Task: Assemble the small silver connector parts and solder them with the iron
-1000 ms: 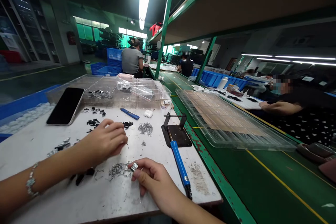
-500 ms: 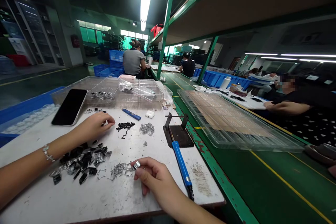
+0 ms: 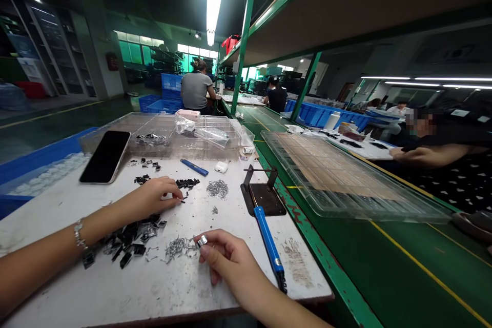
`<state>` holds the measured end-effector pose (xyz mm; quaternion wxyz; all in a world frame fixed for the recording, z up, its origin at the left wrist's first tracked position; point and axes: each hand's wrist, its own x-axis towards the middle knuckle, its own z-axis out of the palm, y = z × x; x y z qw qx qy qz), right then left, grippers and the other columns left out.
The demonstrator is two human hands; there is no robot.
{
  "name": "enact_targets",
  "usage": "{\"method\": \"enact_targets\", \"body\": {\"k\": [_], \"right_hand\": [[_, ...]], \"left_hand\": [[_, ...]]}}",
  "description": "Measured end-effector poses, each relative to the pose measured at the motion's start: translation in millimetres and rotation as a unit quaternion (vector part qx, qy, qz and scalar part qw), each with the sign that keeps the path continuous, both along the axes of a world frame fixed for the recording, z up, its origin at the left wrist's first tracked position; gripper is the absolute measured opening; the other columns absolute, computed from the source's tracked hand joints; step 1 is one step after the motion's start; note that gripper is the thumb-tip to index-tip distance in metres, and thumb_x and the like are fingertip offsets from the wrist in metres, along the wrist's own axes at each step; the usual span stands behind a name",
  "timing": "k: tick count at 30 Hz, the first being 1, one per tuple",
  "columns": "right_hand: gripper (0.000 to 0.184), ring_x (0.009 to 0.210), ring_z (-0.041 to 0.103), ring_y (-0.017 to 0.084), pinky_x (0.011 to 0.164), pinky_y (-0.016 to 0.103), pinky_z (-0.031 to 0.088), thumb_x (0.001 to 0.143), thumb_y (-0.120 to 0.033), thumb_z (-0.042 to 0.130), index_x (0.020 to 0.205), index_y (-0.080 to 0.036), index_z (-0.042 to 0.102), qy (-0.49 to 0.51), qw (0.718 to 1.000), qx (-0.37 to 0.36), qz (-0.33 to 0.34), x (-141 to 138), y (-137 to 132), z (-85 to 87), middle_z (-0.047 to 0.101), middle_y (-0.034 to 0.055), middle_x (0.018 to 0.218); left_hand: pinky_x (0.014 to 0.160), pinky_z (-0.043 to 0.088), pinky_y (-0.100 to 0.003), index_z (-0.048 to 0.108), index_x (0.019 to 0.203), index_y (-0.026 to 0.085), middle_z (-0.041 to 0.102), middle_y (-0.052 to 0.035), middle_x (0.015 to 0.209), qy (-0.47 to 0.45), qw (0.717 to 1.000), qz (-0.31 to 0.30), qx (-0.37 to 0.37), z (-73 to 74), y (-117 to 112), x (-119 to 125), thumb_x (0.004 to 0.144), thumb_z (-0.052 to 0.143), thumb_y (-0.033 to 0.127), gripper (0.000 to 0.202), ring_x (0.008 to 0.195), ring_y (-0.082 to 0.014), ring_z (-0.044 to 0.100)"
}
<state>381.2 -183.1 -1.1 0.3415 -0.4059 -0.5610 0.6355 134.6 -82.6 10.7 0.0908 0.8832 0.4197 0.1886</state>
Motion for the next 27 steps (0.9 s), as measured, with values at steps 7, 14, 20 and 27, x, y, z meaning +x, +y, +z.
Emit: {"method": "enact_targets", "body": {"k": [7,14,20,27], "right_hand": [[0.038,0.048,0.046,0.005,0.048,0.019,0.032,0.079,-0.047,0.065,0.1,-0.015,0.063,0.001,1.0,0.003,0.003,0.0,2.1,-1.1,0.054,-0.0018,0.071],[0.033,0.048,0.046,0.005,0.049,0.019,0.033,0.083,-0.045,0.061,0.096,-0.015,0.062,0.012,1.0,0.018,0.012,1.1,2.0,-3.6,0.056,-0.0008,0.073],[0.028,0.053,0.046,0.006,0.054,0.021,0.036,0.084,-0.042,0.062,0.089,-0.015,0.064,0.024,0.999,0.028,0.02,2.0,1.0,0.0,0.054,-0.0011,0.07],[0.031,0.054,0.046,0.008,0.054,0.022,0.036,0.08,-0.043,0.064,0.087,-0.013,0.063,0.024,1.0,0.01,0.017,1.9,-0.7,2.6,0.054,-0.0009,0.069]], "left_hand": [[0.067,0.042,-0.033,0.061,0.077,0.014,0.06,-0.0076,0.079,0.034,0.997,-0.037,0.066,-4.3,-2.2,9.5,0.088,0.046,0.013,0.019,0.079,-0.0221,0.051],[0.071,0.042,-0.031,0.058,0.09,0.015,0.061,-0.0065,0.087,-0.086,0.97,-0.157,0.163,29.2,-57.8,41.6,0.092,0.048,0.016,0.011,0.081,-0.0185,0.05],[0.066,0.041,-0.033,0.059,0.097,0.012,0.062,-0.0077,0.084,-0.07,0.948,-0.214,0.223,29.6,-75.1,51.0,0.091,0.048,0.013,0.012,0.076,-0.0195,0.051],[0.064,0.04,-0.033,0.059,0.094,0.014,0.062,-0.0067,0.082,-0.06,0.953,-0.203,0.218,20.8,-70.8,51.2,0.091,0.048,0.014,0.011,0.073,-0.0192,0.051]]}}
